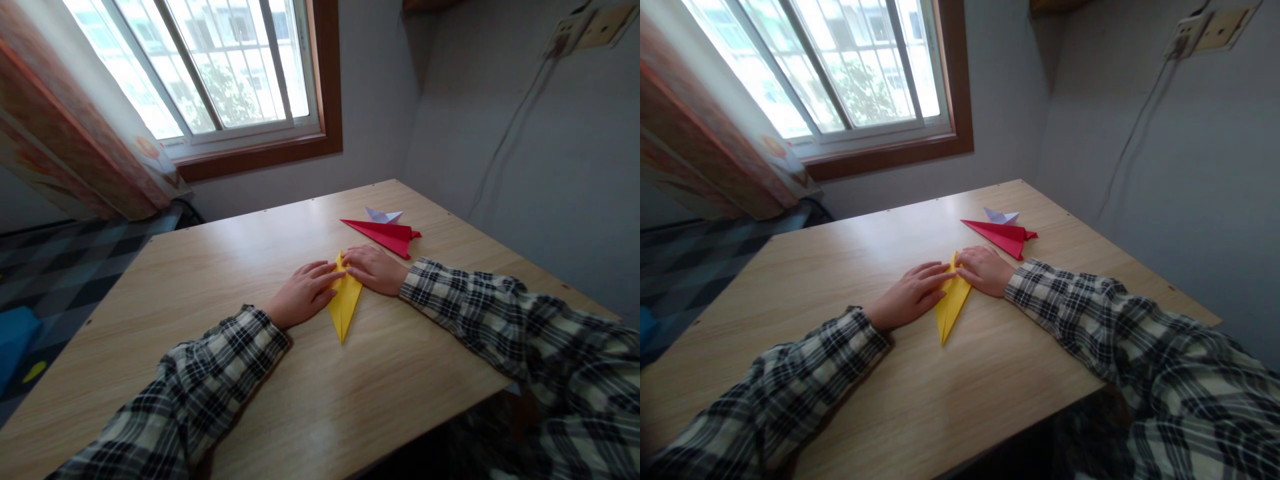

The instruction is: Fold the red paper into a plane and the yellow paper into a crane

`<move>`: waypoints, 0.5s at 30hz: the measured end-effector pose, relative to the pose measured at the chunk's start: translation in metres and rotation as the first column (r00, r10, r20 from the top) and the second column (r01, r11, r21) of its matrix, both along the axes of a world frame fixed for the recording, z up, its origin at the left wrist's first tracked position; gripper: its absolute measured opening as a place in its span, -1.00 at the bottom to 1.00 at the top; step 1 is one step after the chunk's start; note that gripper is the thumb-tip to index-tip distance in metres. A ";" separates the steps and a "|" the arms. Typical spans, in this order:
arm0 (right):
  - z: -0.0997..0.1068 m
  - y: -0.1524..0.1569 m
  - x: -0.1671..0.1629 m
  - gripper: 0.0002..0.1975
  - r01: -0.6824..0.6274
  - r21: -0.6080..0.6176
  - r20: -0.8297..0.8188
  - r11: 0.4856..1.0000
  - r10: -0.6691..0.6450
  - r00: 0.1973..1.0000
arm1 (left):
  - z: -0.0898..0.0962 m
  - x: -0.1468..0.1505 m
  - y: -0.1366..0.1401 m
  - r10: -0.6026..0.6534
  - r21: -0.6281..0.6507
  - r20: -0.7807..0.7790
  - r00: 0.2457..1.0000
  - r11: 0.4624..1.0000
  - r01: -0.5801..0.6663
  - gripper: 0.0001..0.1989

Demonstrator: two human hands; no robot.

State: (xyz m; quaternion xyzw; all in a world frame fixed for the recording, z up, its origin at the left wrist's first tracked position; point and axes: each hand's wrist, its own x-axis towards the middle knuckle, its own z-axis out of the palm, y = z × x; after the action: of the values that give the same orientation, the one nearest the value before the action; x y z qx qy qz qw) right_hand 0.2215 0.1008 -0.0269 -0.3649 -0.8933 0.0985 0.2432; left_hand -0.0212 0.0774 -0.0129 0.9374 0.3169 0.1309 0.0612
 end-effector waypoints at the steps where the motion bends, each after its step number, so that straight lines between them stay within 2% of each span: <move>1: 0.000 0.000 0.000 -0.69 0.008 -0.006 0.001 1.000 -0.008 1.000 | 0.000 0.000 0.000 -0.002 0.000 0.002 1.000 1.000 0.002 -0.60; 15: -0.008 0.003 0.001 -0.66 0.074 -0.024 0.006 0.997 -0.074 0.997 | 0.001 0.000 -0.002 -0.012 0.012 -0.023 1.000 1.000 0.013 -0.63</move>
State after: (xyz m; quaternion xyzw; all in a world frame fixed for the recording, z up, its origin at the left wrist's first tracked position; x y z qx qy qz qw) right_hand 0.2230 0.1036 -0.0347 -0.4008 -0.8786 0.0992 0.2401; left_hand -0.0214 0.0754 -0.0115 0.9411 0.3110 0.1215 0.0528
